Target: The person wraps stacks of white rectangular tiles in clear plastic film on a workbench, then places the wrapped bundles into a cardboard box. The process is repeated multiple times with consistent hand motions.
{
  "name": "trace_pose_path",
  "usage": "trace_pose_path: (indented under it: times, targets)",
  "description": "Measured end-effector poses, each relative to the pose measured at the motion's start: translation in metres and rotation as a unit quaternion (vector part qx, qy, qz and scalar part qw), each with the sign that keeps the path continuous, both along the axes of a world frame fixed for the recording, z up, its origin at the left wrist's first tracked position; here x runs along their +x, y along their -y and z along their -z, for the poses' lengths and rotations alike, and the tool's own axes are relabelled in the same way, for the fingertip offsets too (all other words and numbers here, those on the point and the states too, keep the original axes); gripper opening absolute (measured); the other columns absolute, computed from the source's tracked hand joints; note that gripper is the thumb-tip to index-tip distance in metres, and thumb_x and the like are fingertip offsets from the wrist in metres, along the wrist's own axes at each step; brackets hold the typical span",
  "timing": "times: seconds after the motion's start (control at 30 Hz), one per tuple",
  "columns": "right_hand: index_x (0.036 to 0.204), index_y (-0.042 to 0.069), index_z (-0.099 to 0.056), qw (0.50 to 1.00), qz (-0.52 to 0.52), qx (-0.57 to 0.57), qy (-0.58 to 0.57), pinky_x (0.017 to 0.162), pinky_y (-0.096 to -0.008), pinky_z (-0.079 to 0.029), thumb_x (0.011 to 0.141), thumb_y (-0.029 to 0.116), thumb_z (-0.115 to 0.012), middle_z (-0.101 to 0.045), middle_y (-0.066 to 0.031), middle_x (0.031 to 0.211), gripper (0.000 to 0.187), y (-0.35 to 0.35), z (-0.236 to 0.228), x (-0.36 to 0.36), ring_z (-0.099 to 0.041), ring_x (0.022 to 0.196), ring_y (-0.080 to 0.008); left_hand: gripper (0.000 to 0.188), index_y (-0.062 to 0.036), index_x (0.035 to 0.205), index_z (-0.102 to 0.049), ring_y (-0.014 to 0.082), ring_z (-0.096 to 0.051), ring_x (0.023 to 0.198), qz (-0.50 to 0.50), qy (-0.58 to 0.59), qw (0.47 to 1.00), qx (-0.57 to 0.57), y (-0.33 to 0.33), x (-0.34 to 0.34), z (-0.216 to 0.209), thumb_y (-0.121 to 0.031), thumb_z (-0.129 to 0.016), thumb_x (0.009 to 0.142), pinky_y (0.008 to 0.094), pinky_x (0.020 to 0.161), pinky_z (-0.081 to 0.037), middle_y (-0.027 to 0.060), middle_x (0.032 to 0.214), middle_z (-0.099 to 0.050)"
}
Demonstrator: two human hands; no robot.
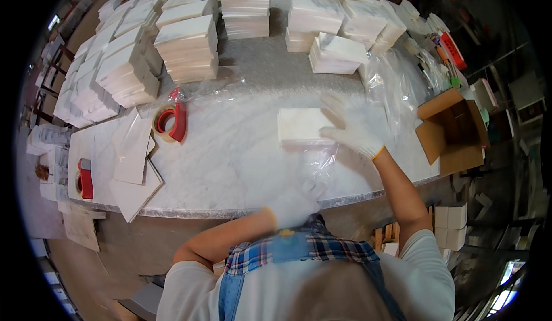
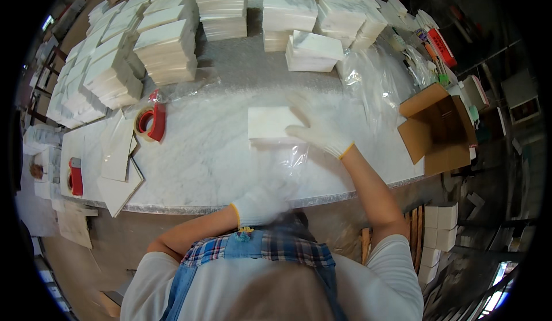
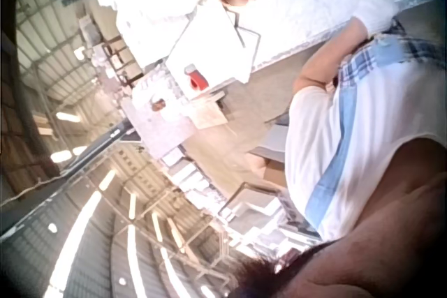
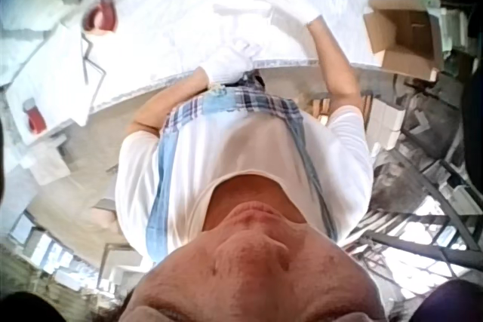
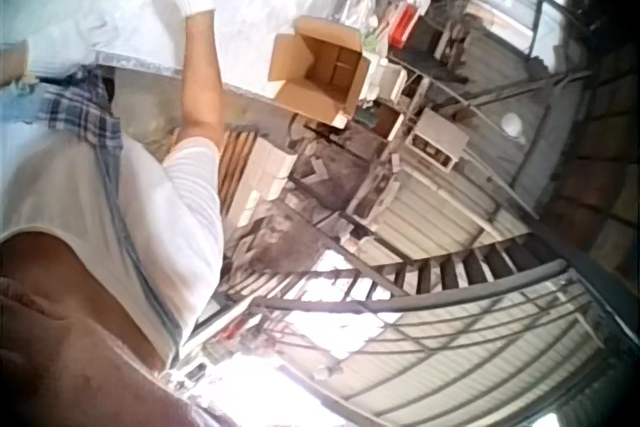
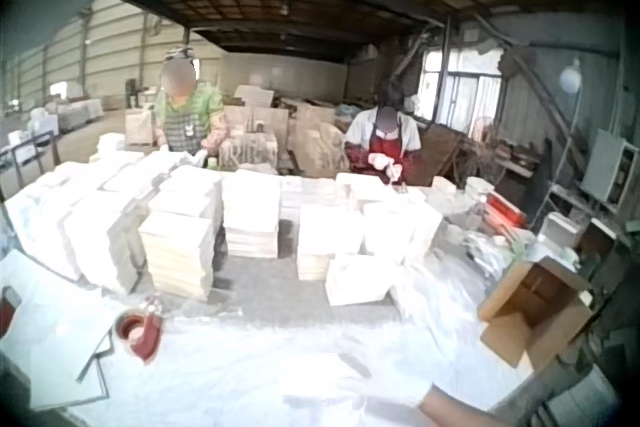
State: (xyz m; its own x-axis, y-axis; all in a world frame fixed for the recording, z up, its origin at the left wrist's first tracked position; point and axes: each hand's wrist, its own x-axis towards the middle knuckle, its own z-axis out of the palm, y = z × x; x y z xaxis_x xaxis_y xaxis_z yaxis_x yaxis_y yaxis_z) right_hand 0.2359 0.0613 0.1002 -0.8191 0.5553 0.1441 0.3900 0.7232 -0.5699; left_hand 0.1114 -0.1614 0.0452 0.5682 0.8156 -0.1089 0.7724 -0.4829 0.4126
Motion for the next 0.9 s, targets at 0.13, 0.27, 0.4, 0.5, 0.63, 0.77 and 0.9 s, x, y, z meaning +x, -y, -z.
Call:
trace_pose_path:
  times: [0.13,0.27,0.4,0.5,0.63,0.77,0.9]
  targets:
    - [0.15,0.008,-0.053,0.991,-0.106,-0.055,0.054,0.12,-0.0456,-0.036,0.092,0.026,-0.071,-0.053,-0.0185,0.149,0.064,0.009,-0.012,0.026,-0.048,0.14,-0.0377,0.016,-0.008,0.095,-0.074,0.0368,-0.055,0.121,0.033,0.134,0.99,0.021,0.002,-0.011,-0.03,-0.019,-0.065,0.087,0.0466,0.101,-0.051,0.0149,0.145,-0.057]
    - [0.153,0.006,-0.05,0.917,-0.19,-0.344,0.074,0.118,-0.0436,-0.038,0.091,0.027,-0.072,-0.057,-0.0193,0.147,0.069,0.037,-0.042,0.041,-0.052,0.138,-0.0335,0.013,-0.006,0.088,-0.069,0.0343,-0.06,0.113,0.042,0.32,0.946,0.027,-0.006,-0.046,-0.087,-0.018,-0.065,0.091,0.0452,0.098,-0.051,0.0131,0.133,-0.064]
    - [0.151,0.003,-0.051,0.913,-0.3,-0.275,0.01,0.108,-0.042,-0.046,0.084,0.034,-0.077,-0.059,-0.0172,0.14,0.079,0.026,-0.048,0.053,-0.061,0.122,-0.0322,0.019,-0.002,0.103,-0.071,0.0308,-0.067,0.11,-0.047,0.394,0.918,-0.008,-0.03,-0.076,-0.128,-0.018,-0.062,0.1,0.0398,0.097,-0.053,0.0136,0.129,-0.069]
    - [0.152,0.006,-0.052,0.963,-0.145,-0.227,-0.021,0.107,-0.0431,-0.047,0.081,0.039,-0.081,-0.059,-0.0181,0.14,0.084,0.038,-0.045,0.048,-0.06,0.123,-0.0329,0.014,-0.0038,0.107,-0.073,0.0203,-0.065,0.115,-0.161,0.492,0.855,-0.038,-0.05,-0.082,-0.143,-0.012,-0.068,0.097,0.0341,0.097,-0.051,0.0116,0.129,-0.071]
    - [0.156,0.014,-0.048,0.971,0.034,-0.237,0.01,0.11,-0.0456,-0.044,0.079,0.042,-0.082,-0.057,-0.0188,0.143,0.089,0.028,-0.028,0.026,-0.054,0.132,-0.0361,0.014,-0.0003,0.104,-0.072,0.0154,-0.067,0.105,-0.279,0.489,0.826,-0.009,-0.085,-0.091,-0.143,-0.012,-0.067,0.098,0.0307,0.094,-0.052,0.0058,0.115,-0.073]
    - [0.153,0.015,-0.051,0.997,0.031,-0.049,-0.058,0.111,-0.0462,-0.044,0.075,0.044,-0.084,-0.06,-0.0178,0.141,0.089,0.02,0.0,0.016,-0.054,0.132,-0.0385,0.015,0.0026,0.102,-0.071,0.0114,-0.066,0.095,-0.348,0.54,0.766,0.027,-0.122,-0.097,-0.132,-0.01,-0.066,0.099,0.0274,0.088,-0.052,0.0044,0.102,-0.072]
    - [0.149,0.013,-0.055,0.977,0.059,0.203,-0.037,0.111,-0.0466,-0.044,0.071,0.048,-0.087,-0.06,-0.0184,0.141,0.092,0.028,0.027,0.004,-0.054,0.134,-0.0399,0.016,0.0036,0.102,-0.071,0.01,-0.064,0.086,-0.389,0.573,0.718,0.064,-0.147,-0.101,-0.109,-0.011,-0.065,0.099,0.0261,0.082,-0.052,0.0039,0.095,-0.071]
